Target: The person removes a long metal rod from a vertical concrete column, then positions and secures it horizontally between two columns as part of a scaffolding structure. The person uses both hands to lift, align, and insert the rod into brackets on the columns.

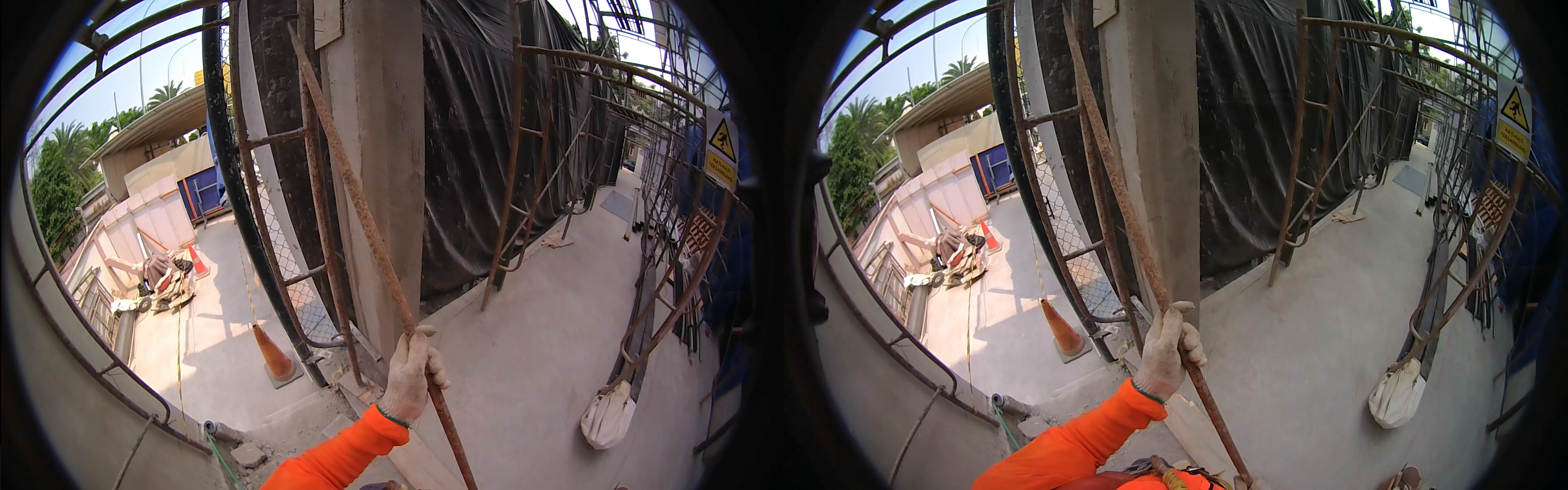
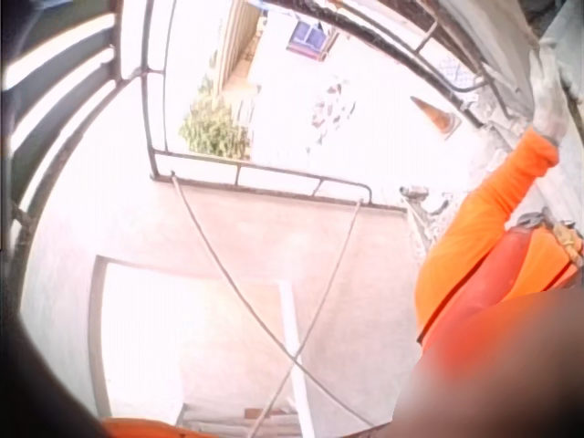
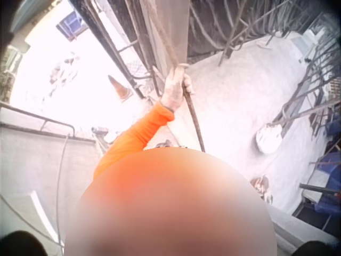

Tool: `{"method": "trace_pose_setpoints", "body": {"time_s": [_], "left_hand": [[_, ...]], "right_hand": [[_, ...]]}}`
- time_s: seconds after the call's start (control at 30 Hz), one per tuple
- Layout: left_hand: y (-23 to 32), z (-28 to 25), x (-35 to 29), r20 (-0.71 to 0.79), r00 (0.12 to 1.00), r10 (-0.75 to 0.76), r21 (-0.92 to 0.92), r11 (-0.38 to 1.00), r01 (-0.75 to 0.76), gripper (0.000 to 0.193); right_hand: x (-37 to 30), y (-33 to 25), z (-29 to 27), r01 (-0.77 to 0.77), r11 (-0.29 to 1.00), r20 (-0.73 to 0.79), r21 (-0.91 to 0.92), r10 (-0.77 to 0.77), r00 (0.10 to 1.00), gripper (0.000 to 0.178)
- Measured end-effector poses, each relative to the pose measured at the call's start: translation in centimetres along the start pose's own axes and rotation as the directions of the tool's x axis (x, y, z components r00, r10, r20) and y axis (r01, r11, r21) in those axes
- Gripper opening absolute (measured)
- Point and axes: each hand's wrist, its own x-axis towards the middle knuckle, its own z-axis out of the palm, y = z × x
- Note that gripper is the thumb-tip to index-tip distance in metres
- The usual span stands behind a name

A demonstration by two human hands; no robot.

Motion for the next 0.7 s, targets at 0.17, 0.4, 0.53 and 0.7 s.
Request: {"method": "trace_pose_setpoints", "body": {"time_s": [0.17, 0.4, 0.53, 0.7], "left_hand": [[0.0, 0.2, -0.2, -0.014, 1.0, 0.015, -0.029, 0.999, -0.015, 0.041], [0.2, 1.0, 0.4, 0.01, 1.0, 0.024, -0.052, 0.998, -0.024, 0.039], [0.1, 1.4, 0.9, 0.047, 0.999, 0.015, -0.08, 0.997, -0.012, 0.04], [-0.4, 0.7, 0.8, 0.017, 1.0, 0.017, -0.03, 0.999, -0.016, 0.039]], "right_hand": [[0.7, 1.8, 1.1, 0.165, 0.985, -0.101, 0.055, -0.158, 0.982, 0.037], [0.6, -1.4, -1.9, 0.015, 0.999, 0.004, -0.037, -0.015, 1.0, 0.043], [-0.1, -3.8, -2.8, 0.098, 0.995, -0.034, -0.034, -0.099, 0.994, 0.045], [0.0, -3.9, -2.2, 0.126, 0.99, -0.032, -0.057, -0.128, 0.991, 0.044]]}}
